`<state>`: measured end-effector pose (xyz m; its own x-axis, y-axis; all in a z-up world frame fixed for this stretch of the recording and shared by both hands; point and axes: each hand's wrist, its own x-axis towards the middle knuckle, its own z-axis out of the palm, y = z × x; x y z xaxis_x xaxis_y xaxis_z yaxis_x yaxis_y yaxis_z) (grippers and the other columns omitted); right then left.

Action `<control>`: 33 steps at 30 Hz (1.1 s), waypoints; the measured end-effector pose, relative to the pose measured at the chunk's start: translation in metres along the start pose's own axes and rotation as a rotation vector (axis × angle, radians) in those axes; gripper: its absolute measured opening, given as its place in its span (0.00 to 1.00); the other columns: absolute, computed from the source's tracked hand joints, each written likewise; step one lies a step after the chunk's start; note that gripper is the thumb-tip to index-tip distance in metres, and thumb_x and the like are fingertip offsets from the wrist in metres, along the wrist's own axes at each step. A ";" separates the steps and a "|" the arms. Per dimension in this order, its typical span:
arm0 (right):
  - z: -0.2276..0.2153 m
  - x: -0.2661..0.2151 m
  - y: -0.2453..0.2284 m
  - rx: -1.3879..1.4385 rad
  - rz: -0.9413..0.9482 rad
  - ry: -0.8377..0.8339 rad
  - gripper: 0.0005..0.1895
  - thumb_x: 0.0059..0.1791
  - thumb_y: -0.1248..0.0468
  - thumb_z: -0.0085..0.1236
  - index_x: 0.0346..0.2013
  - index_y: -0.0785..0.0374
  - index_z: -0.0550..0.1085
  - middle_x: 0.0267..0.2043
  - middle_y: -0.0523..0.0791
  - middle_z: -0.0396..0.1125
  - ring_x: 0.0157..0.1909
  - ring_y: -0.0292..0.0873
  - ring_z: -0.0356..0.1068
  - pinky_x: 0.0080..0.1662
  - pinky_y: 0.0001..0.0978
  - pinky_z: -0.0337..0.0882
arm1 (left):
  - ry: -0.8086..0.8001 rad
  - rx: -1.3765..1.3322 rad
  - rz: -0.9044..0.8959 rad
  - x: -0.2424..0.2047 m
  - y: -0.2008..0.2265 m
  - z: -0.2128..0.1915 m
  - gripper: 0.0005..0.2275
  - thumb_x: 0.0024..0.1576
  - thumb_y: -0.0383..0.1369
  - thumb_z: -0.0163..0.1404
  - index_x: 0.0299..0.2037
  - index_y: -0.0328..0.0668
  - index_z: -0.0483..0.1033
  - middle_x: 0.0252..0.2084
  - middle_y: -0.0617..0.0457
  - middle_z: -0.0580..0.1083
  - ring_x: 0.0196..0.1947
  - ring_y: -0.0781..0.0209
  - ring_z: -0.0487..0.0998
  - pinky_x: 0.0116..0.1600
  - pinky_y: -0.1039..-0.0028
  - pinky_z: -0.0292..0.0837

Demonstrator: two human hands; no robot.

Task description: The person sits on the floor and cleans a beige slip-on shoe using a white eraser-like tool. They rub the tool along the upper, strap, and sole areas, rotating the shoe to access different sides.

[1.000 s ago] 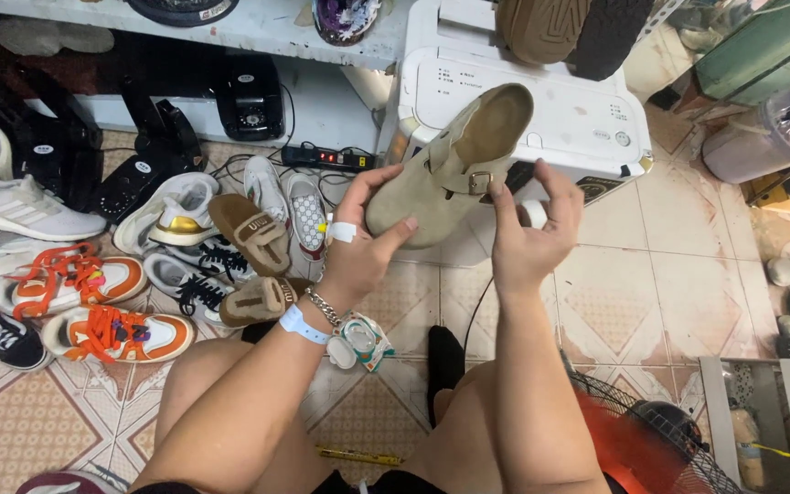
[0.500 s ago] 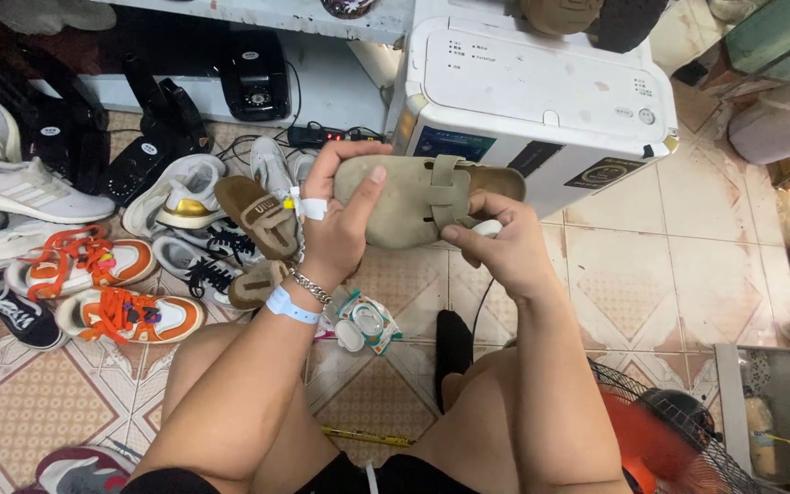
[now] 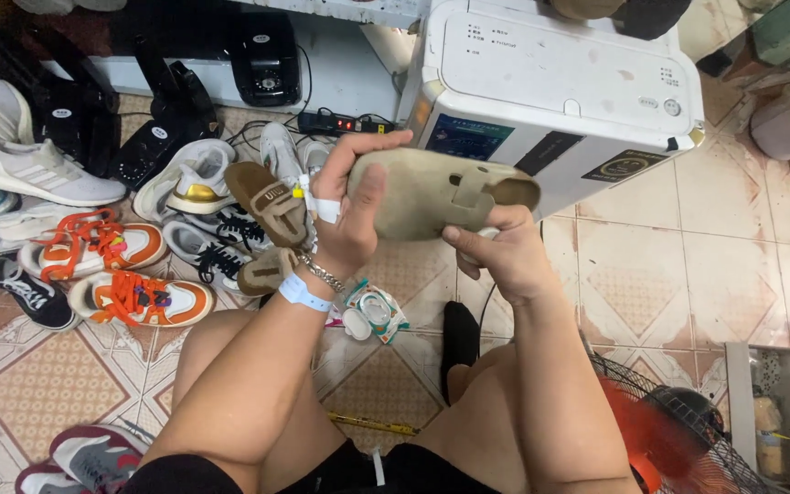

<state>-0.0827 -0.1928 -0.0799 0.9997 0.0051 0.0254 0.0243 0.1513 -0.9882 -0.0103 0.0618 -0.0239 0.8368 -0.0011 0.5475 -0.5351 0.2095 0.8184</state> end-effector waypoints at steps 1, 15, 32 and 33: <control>0.002 -0.002 0.004 0.002 0.002 0.000 0.11 0.56 0.78 0.77 0.54 0.72 0.91 0.35 0.54 0.83 0.20 0.33 0.60 0.21 0.32 0.70 | 0.000 0.001 -0.002 -0.004 -0.005 -0.001 0.21 0.81 0.48 0.51 0.61 0.36 0.87 0.62 0.41 0.90 0.65 0.49 0.91 0.75 0.60 0.82; 0.031 0.006 0.064 -0.189 -0.486 0.144 0.11 0.51 0.86 0.78 0.32 0.69 0.92 0.22 0.53 0.76 0.20 0.39 0.71 0.22 0.36 0.70 | 0.338 -0.312 -0.342 -0.056 -0.058 0.044 0.35 0.82 0.67 0.23 0.86 0.51 0.50 0.71 0.49 0.65 0.73 0.57 0.71 0.81 0.56 0.74; 0.012 0.005 -0.053 -0.192 -0.295 -0.458 0.18 0.51 0.65 0.84 0.51 0.73 0.89 0.54 0.65 0.79 0.47 0.46 0.70 0.40 0.43 0.74 | 0.179 0.067 -0.076 0.008 -0.059 -0.013 0.26 0.79 0.66 0.49 0.65 0.53 0.72 0.48 0.59 0.74 0.55 0.67 0.76 0.70 0.68 0.74; 0.002 0.007 -0.048 -0.026 -0.326 -0.381 0.14 0.47 0.67 0.84 0.37 0.80 0.89 0.30 0.62 0.81 0.17 0.33 0.67 0.16 0.25 0.66 | 0.119 0.081 -0.027 0.009 -0.063 -0.016 0.27 0.77 0.67 0.51 0.64 0.54 0.73 0.47 0.55 0.82 0.55 0.68 0.81 0.68 0.68 0.78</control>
<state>-0.0765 -0.1983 -0.0323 0.8657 0.3231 0.3822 0.3401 0.1805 -0.9229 0.0330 0.0638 -0.0735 0.8563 0.1111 0.5044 -0.5158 0.1310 0.8466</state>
